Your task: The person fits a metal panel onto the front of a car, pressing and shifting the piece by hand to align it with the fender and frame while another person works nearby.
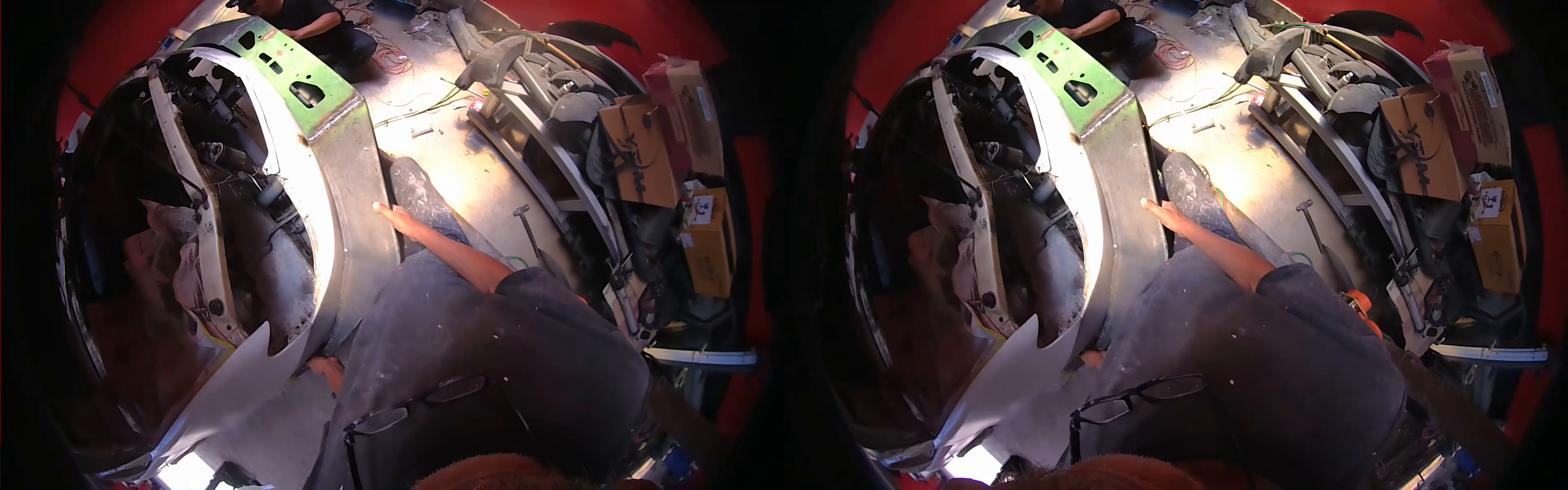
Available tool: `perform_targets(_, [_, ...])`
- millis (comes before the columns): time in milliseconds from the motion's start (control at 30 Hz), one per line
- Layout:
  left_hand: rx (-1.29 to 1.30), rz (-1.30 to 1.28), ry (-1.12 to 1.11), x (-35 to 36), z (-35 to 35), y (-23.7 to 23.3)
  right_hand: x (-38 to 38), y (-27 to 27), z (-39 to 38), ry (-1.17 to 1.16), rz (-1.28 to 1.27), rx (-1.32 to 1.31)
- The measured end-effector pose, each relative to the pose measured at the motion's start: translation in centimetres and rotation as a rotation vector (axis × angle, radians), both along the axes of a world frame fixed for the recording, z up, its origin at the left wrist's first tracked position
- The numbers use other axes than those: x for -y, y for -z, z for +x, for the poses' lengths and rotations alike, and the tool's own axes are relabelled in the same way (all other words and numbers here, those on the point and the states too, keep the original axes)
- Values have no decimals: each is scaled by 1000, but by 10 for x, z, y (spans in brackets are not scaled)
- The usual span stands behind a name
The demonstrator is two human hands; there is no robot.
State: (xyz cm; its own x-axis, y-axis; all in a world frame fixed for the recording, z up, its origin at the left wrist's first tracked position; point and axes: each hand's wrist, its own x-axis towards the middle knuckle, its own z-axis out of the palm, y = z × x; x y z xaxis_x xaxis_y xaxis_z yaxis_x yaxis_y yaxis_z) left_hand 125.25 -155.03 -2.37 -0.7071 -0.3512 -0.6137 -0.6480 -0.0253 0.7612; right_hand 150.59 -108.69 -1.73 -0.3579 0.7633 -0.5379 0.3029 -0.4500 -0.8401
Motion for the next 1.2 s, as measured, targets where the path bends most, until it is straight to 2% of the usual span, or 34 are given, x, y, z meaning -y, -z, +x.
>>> perform_targets(67, [-21, 7, 7, -5, 2, -6, 4, -5, 8, -5, 97, 47])
perform_targets(167, [-49, 30, -2, -19, 2, -11, -3, -16, 30, -96, 170, -167])
perform_targets(300, [-79, 33, -35, -33, 7, -21, -6, -26, 58, -37, 238, 57])
perform_targets(333, [-83, 48, -54, -35, 10, -23, -15, 10, 70, -64, 179, 10])
perform_targets(433, [-117, 69, -93, -66, 29, -54, -17, -35, 93, -41, -1, 51])
perform_targets(567, [-117, -73, -141, -46, 18, -12, -29, -52, 111, 3, 23, 5])
perform_targets(633, [-109, -102, -163, -51, 22, -18, -33, -74, 109, 47, -73, -88])
perform_targets(733, [-212, -169, -196, -42, 22, 14, -43, -73, 108, -28, -30, -137])
perform_targets(833, [-323, -140, -251, -56, 34, 9, -53, -74, 106, -51, -27, -122])
perform_targets(867, [-329, -162, -269, -60, 41, 8, -66, -49, 111, -74, -21, -114])
perform_targets(933, [-348, -205, -317, -67, 45, 7, -79, -60, 106, -60, -29, -95])
perform_targets(1000, [-330, -235, -393, -85, 51, -7, -100, -53, 107, -84, -60, -107])
perform_targets(1067, [-292, -110, -470, -118, 66, -53, -125, -44, 111, -123, -102, -113])
perform_targets(1100, [-273, -54, -502, -139, 80, -70, -133, -45, 110, -114, -41, -120])
perform_targets(1200, [-342, -375, -539, -195, 114, -97, -182, -30, 118, -176, -133, -126])
